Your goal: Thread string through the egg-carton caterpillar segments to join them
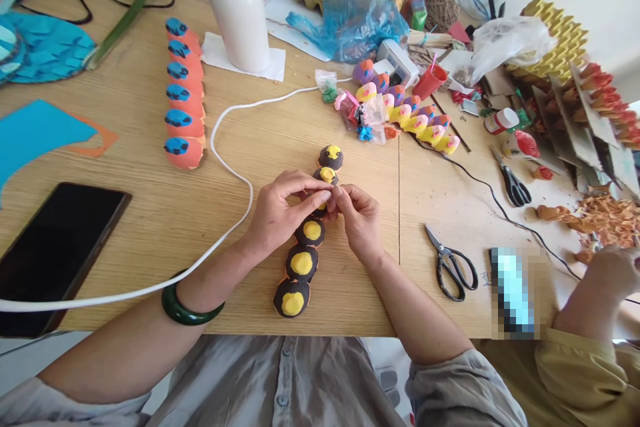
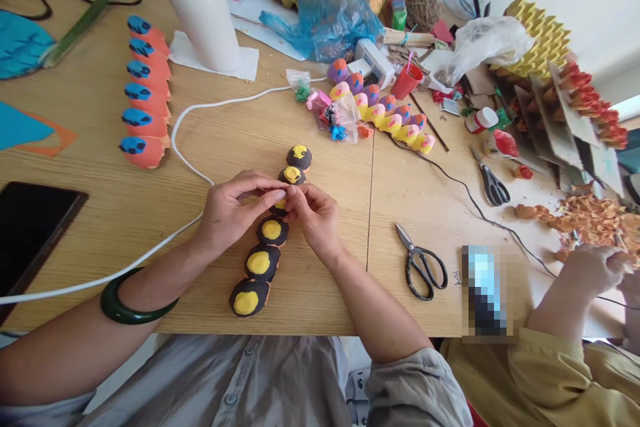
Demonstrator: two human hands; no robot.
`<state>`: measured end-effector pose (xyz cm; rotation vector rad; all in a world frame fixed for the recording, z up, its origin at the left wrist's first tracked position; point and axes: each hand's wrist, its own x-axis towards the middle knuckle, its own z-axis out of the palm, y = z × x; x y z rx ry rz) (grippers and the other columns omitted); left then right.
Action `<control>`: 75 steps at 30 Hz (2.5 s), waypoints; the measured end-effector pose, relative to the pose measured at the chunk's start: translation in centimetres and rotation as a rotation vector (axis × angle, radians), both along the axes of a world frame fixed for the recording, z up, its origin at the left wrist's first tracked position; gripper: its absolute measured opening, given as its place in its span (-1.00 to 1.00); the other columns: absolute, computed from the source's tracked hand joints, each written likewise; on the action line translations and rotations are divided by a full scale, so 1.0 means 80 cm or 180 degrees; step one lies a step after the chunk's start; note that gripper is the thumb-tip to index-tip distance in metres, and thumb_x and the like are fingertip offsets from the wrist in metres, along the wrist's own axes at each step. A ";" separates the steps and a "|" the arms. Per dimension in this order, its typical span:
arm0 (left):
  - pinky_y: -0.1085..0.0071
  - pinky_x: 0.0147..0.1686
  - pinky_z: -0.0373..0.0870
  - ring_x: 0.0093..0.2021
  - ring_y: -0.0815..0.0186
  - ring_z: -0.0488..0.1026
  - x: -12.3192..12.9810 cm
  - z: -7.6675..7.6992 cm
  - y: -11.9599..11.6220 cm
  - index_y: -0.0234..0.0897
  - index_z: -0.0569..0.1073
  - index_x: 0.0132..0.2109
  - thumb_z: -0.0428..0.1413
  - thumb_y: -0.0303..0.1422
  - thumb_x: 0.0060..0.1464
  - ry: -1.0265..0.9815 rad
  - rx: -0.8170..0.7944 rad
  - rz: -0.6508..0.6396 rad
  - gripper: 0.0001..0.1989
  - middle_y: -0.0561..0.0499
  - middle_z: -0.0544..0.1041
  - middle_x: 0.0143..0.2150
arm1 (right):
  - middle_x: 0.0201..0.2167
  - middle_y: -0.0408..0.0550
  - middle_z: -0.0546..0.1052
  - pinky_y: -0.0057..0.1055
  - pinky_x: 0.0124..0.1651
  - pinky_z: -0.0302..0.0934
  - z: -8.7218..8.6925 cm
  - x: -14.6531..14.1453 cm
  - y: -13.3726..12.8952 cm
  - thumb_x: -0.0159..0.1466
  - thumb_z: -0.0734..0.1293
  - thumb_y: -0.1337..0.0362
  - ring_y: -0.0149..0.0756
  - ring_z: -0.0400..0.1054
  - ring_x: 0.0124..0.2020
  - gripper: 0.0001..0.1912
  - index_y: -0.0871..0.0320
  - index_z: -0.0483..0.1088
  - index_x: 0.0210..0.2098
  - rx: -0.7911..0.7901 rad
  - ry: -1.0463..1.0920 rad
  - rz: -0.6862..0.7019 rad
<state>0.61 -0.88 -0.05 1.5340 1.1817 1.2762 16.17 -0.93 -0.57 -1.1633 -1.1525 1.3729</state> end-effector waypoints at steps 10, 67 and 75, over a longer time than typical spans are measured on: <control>0.40 -0.18 0.51 -0.16 0.27 0.58 0.000 0.005 -0.001 -0.19 0.69 -0.15 0.27 -0.25 0.19 -0.0225 -0.0231 -0.0004 -0.84 -0.02 0.66 -0.18 | -0.54 -0.23 0.45 -0.45 -0.44 0.38 -0.002 0.000 0.000 0.22 0.46 -0.16 -0.47 0.31 -0.56 -0.54 0.10 0.43 -0.47 0.0069 0.0053 -0.0058; 0.44 -0.18 0.50 -0.16 0.27 0.60 0.000 0.000 -0.002 -0.19 0.69 -0.17 0.27 -0.13 0.19 -0.0162 -0.0477 0.0222 -0.76 0.01 0.70 -0.17 | -0.53 -0.25 0.48 -0.45 -0.45 0.39 -0.002 0.001 0.003 0.14 0.53 -0.15 -0.48 0.34 -0.56 -0.56 0.10 0.48 -0.42 -0.0067 0.0099 -0.0156; 0.41 -0.16 0.51 -0.23 0.28 0.58 -0.002 -0.003 -0.002 -0.16 0.68 -0.27 0.28 -0.16 0.17 0.0012 -0.0450 0.0369 -0.81 0.05 0.69 -0.27 | -0.51 -0.24 0.45 -0.44 -0.41 0.38 0.002 0.002 0.002 0.24 0.45 -0.15 -0.48 0.33 -0.54 -0.57 0.10 0.49 -0.39 -0.0027 0.0088 -0.0050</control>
